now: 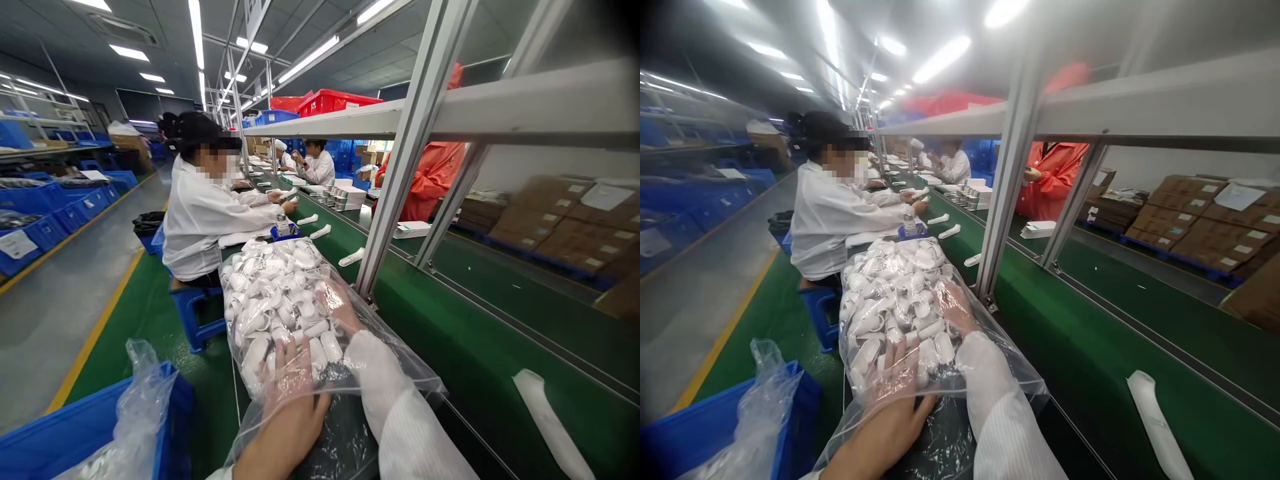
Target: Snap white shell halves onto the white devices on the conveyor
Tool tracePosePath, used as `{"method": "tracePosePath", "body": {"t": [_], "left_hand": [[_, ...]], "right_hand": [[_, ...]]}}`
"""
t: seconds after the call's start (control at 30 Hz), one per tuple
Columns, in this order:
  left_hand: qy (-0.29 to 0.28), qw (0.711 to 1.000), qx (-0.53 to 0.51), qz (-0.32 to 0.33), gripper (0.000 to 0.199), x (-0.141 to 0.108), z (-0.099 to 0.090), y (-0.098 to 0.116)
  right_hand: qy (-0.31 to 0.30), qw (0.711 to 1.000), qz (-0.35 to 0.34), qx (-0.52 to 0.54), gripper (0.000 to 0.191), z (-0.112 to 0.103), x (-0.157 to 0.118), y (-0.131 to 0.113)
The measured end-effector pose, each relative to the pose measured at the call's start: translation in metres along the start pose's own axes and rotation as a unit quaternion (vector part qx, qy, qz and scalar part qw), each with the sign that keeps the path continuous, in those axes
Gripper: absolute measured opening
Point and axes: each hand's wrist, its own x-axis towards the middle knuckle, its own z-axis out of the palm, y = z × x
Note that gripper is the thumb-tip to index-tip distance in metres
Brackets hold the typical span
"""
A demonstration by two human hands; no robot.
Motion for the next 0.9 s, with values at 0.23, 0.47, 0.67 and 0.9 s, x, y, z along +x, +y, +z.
{"method": "tracePosePath", "body": {"t": [0.23,0.47,0.67,0.9], "left_hand": [[-0.017,0.992,0.058,-0.111,0.076,0.012,-0.009,-0.004],[0.036,0.996,0.036,-0.080,0.071,0.019,0.000,-0.018],[0.008,1.000,-0.026,0.009,0.063,0.004,-0.011,0.001],[-0.004,0.997,-0.010,-0.082,0.070,0.023,-0.001,-0.014]], "right_hand": [[-0.028,0.999,-0.002,0.020,0.047,-0.021,-0.007,0.008],[-0.091,0.996,0.003,-0.003,0.041,-0.017,-0.007,-0.012],[-0.136,0.990,-0.019,0.012,0.036,-0.050,-0.039,-0.027],[-0.108,0.993,0.008,-0.053,0.036,-0.035,0.001,-0.032]]}}
